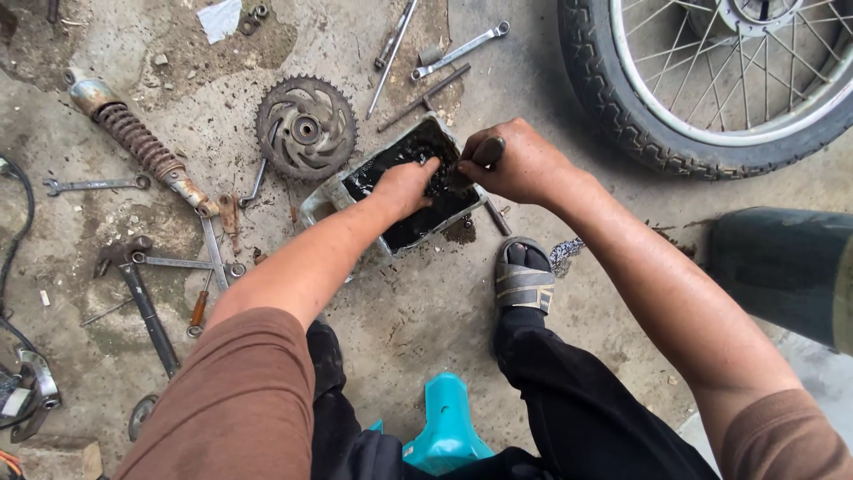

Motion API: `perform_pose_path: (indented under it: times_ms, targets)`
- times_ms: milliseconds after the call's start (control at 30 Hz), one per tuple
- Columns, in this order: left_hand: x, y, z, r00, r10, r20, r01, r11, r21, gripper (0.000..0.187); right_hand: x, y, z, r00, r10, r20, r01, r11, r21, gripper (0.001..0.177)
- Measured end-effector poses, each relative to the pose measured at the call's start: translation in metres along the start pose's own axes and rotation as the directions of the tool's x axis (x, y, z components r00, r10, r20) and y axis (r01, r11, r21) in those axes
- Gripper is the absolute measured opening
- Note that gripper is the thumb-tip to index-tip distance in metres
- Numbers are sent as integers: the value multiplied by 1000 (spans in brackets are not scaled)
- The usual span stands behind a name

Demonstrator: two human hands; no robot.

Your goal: The person places a motorcycle chain into a container, pours a dark liquid from a metal can into it, and stirs the mixture. They then use a brush to scrub the chain and a large metal sprocket with the liquid.

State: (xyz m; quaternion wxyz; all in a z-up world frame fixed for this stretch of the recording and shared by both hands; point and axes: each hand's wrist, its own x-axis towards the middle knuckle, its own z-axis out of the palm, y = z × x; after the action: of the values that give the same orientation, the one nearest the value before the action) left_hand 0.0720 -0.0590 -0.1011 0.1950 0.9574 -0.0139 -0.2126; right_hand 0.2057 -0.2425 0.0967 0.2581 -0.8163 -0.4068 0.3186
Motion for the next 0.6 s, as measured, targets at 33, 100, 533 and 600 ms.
perform_pose_path:
  times_ms: [33, 100, 533, 600]
  targets:
    - [4, -3, 11, 999, 38, 28, -40, 995, 89, 79, 1, 3, 4, 1000, -3, 3, 3, 1000, 7, 13]
    - [11, -11, 35, 996, 74, 56, -83, 981, 177, 78, 0, 0, 3, 1000, -7, 4, 7, 1000, 11, 13]
    - [3, -9, 4, 978, 78, -191, -4, 934, 358, 66, 3, -21, -3, 998, 22, 53, -24, 999, 47, 14]
    - [-10, -16, 8, 995, 42, -86, -18, 964, 266, 78, 0, -24, 1, 998, 27, 65, -31, 998, 58, 15]
